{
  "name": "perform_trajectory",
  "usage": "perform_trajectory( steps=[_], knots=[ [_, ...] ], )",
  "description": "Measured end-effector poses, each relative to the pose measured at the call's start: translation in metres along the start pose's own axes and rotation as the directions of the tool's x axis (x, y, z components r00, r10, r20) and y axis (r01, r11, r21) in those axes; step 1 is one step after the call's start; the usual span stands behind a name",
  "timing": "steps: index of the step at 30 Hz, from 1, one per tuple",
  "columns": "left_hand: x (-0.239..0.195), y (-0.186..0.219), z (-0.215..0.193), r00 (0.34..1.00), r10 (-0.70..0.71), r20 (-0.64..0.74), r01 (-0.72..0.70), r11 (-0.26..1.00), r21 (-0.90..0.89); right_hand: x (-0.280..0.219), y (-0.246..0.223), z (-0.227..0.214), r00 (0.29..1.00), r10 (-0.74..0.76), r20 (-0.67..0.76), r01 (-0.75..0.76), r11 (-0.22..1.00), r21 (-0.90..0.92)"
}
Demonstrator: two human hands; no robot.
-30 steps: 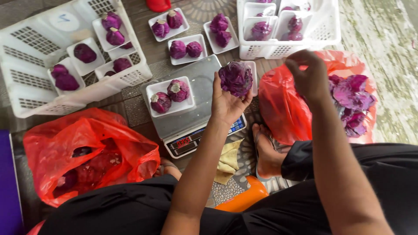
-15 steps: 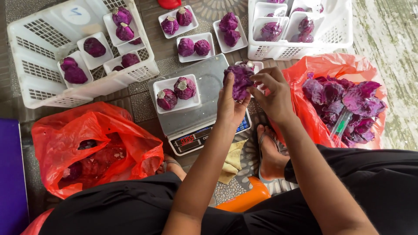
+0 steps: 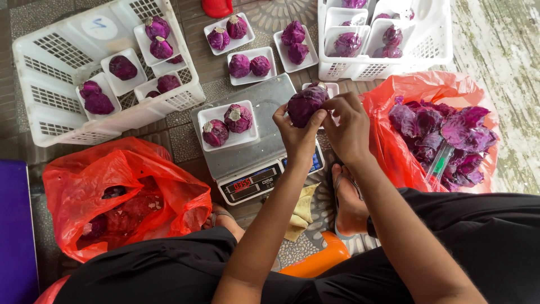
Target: The person peels the outer leaves of red cabbages by hand, wipes them with a cloth, weighs them on a digital scale, and places them into white foam trays.
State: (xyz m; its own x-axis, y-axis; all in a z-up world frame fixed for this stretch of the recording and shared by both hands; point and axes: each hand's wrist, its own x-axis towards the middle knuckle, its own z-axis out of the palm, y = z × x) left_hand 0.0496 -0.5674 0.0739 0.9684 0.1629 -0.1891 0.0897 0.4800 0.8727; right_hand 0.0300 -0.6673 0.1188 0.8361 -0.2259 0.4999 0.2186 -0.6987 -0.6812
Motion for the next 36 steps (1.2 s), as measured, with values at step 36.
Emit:
perform_trajectory(
  steps=[36],
  knots=[
    [0.000,0.050,-0.014,0.947,-0.320,0.011,0.241,0.736,0.632,-0.034,0.078,0.021,0.976,0.204,0.075,-0.206,0.978,0.018]
  ],
)
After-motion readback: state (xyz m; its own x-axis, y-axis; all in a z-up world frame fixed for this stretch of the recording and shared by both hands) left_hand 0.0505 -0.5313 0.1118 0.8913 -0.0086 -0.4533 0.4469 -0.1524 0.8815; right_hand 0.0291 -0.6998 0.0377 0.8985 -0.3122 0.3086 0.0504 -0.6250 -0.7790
